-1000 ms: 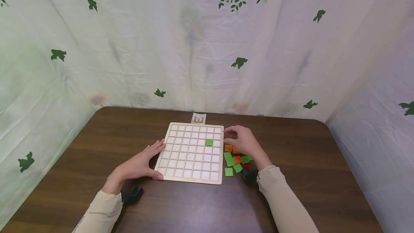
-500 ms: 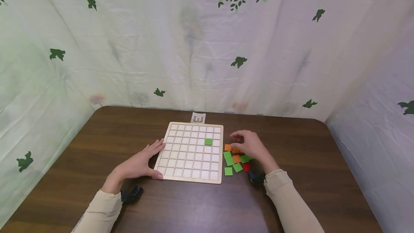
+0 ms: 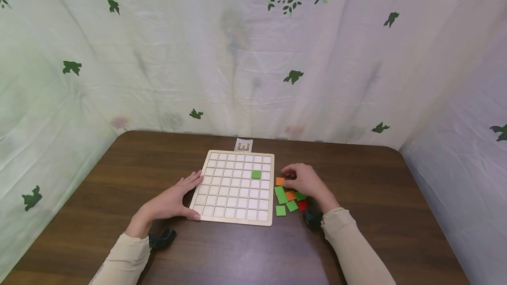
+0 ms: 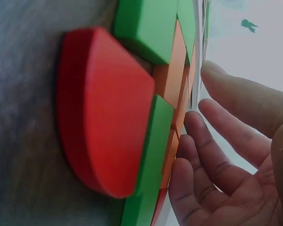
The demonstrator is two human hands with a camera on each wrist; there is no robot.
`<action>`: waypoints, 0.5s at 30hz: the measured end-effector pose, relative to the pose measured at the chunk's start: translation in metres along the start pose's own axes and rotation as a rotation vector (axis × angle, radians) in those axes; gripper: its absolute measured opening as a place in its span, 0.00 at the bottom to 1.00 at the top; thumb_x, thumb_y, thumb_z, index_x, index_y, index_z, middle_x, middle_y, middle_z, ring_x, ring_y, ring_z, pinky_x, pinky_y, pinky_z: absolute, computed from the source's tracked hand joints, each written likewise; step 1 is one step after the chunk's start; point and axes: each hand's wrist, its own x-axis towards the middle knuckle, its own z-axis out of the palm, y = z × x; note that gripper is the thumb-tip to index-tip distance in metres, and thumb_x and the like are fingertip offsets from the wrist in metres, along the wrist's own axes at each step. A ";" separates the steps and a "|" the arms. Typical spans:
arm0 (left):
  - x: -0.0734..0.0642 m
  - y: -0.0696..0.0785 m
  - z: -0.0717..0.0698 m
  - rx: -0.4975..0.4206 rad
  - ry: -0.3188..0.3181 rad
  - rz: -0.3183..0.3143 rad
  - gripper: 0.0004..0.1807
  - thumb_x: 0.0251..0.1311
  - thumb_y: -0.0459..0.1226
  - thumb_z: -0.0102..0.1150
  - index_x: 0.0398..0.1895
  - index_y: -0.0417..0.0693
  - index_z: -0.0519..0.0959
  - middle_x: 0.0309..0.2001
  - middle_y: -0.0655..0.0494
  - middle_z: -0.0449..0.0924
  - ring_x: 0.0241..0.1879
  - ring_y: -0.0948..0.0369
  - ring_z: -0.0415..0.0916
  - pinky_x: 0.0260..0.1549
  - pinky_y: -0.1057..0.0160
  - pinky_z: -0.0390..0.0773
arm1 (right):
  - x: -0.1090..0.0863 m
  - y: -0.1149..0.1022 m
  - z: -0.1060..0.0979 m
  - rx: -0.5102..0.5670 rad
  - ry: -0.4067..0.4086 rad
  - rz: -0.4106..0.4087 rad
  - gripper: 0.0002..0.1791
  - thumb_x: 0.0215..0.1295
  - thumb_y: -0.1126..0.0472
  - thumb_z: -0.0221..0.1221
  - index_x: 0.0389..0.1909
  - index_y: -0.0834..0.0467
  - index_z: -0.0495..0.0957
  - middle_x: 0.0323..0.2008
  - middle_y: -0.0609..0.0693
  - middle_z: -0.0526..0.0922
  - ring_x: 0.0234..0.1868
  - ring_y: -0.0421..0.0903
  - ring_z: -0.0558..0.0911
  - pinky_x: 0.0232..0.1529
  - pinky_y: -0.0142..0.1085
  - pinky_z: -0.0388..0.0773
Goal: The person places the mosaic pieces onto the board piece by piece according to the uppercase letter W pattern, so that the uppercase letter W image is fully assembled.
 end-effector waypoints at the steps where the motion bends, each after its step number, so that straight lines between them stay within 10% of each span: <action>1: 0.000 0.000 0.000 -0.001 0.000 0.000 0.64 0.43 0.54 0.80 0.77 0.32 0.54 0.79 0.40 0.45 0.78 0.43 0.40 0.74 0.40 0.42 | 0.000 0.000 0.000 -0.004 -0.002 -0.007 0.19 0.64 0.60 0.68 0.55 0.62 0.82 0.49 0.55 0.84 0.48 0.52 0.80 0.51 0.50 0.79; 15: 0.000 0.001 -0.001 0.007 0.001 -0.007 0.64 0.44 0.55 0.80 0.78 0.33 0.54 0.80 0.40 0.45 0.78 0.43 0.40 0.74 0.40 0.42 | 0.006 -0.001 0.006 -0.041 -0.007 0.017 0.14 0.64 0.64 0.66 0.50 0.60 0.86 0.42 0.50 0.84 0.41 0.46 0.80 0.42 0.43 0.80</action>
